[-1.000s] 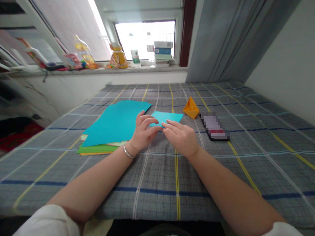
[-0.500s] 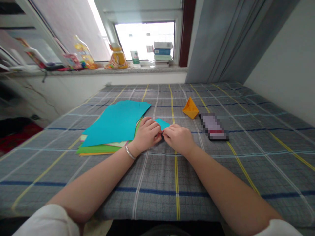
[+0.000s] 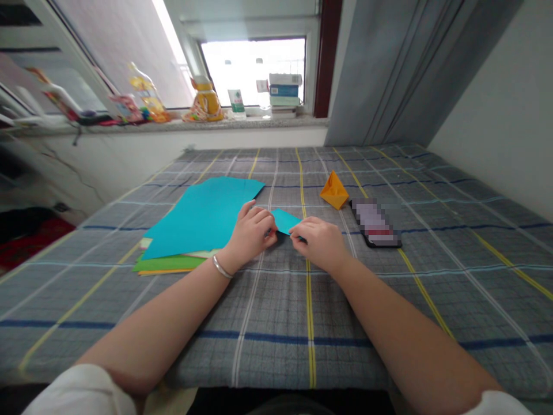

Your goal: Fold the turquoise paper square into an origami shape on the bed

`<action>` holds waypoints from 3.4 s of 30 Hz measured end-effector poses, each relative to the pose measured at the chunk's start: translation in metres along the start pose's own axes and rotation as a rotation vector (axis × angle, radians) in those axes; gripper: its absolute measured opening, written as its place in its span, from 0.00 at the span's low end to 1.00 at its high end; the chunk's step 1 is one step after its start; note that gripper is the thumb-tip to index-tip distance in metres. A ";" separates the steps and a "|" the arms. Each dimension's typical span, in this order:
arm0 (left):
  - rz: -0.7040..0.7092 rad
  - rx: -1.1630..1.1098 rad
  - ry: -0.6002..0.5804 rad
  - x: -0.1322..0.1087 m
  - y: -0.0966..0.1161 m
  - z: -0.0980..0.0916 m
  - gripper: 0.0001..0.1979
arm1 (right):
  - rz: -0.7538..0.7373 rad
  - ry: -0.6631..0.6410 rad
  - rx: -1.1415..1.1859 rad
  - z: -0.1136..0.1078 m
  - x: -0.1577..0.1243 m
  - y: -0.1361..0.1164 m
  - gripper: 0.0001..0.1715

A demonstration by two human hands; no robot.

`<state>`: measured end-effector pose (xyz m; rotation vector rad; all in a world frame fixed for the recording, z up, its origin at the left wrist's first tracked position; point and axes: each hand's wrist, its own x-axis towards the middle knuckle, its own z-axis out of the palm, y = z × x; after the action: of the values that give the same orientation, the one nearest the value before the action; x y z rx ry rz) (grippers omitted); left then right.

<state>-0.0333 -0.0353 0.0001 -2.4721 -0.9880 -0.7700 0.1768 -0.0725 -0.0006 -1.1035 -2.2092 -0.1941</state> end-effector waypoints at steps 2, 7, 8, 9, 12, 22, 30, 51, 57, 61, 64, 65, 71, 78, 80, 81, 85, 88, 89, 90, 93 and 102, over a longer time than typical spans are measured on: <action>-0.029 -0.016 -0.012 -0.001 -0.004 0.002 0.03 | 0.017 0.010 0.019 -0.001 0.000 0.002 0.07; -0.060 -0.084 0.012 -0.001 -0.004 -0.001 0.03 | 0.068 0.057 0.076 -0.002 0.001 0.003 0.07; -0.049 -0.102 0.020 0.000 -0.002 -0.002 0.03 | 0.076 0.064 0.078 -0.002 0.001 0.002 0.07; -0.028 -0.114 0.024 0.000 0.000 -0.004 0.04 | 0.080 0.063 0.074 -0.002 0.001 0.001 0.07; 0.048 -0.106 0.029 0.001 0.006 -0.006 0.04 | 0.060 0.023 0.036 -0.001 0.001 -0.004 0.07; 0.090 -0.020 0.062 0.003 0.012 -0.001 0.06 | 0.031 -0.043 -0.163 0.003 0.006 -0.018 0.09; 0.004 0.006 0.009 0.000 -0.004 -0.005 0.04 | 0.064 0.013 -0.039 -0.001 0.001 -0.005 0.06; -0.031 -0.012 -0.128 -0.003 -0.030 -0.016 0.04 | 0.088 -0.059 0.187 -0.009 0.000 0.022 0.09; -0.045 -0.049 -0.156 -0.005 -0.031 -0.015 0.02 | 0.091 -0.088 0.151 -0.012 0.001 0.021 0.08; -0.062 -0.070 -0.163 -0.005 -0.031 -0.014 0.03 | 0.085 -0.098 0.144 -0.014 0.000 0.020 0.08; -0.066 -0.061 -0.174 -0.005 -0.032 -0.015 0.03 | 0.078 -0.115 0.153 -0.013 0.000 0.020 0.07; -0.065 -0.049 -0.178 -0.005 -0.033 -0.015 0.03 | 0.076 -0.120 0.154 -0.013 0.000 0.020 0.07; -0.144 -0.099 -0.112 -0.006 -0.034 -0.017 0.03 | 0.100 -0.078 0.178 -0.011 0.001 0.027 0.09; 0.108 -0.132 -0.138 0.000 -0.008 -0.009 0.11 | 0.104 -0.031 -0.024 -0.013 0.001 0.016 0.05; 0.143 -0.096 -0.109 0.001 -0.004 -0.008 0.14 | 0.093 -0.003 -0.108 -0.014 0.003 0.009 0.06; 0.147 -0.080 -0.086 0.001 -0.002 -0.008 0.14 | 0.077 0.017 -0.140 -0.015 0.004 0.006 0.07; 0.153 -0.039 -0.005 0.001 0.004 -0.012 0.15 | 0.000 0.097 -0.195 -0.017 0.008 -0.005 0.10; 0.142 -0.003 0.012 0.001 0.005 -0.017 0.14 | 0.015 0.097 -0.185 -0.016 0.009 -0.005 0.10; 0.140 0.016 0.008 0.001 0.004 -0.018 0.14 | 0.025 0.086 -0.187 -0.015 0.008 -0.003 0.09; 0.137 0.034 0.005 0.001 0.002 -0.019 0.13 | 0.038 0.074 -0.195 -0.014 0.008 -0.001 0.09; 0.102 0.064 0.012 -0.001 -0.007 -0.020 0.13 | 0.100 0.050 -0.240 -0.012 0.005 0.010 0.07; -0.017 -0.031 0.166 -0.005 -0.027 -0.015 0.11 | 0.539 0.018 -0.112 -0.018 0.001 0.032 0.06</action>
<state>-0.0610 -0.0271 0.0124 -2.3825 -0.9449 -0.9848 0.2094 -0.0582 0.0089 -1.7022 -1.8214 -0.0914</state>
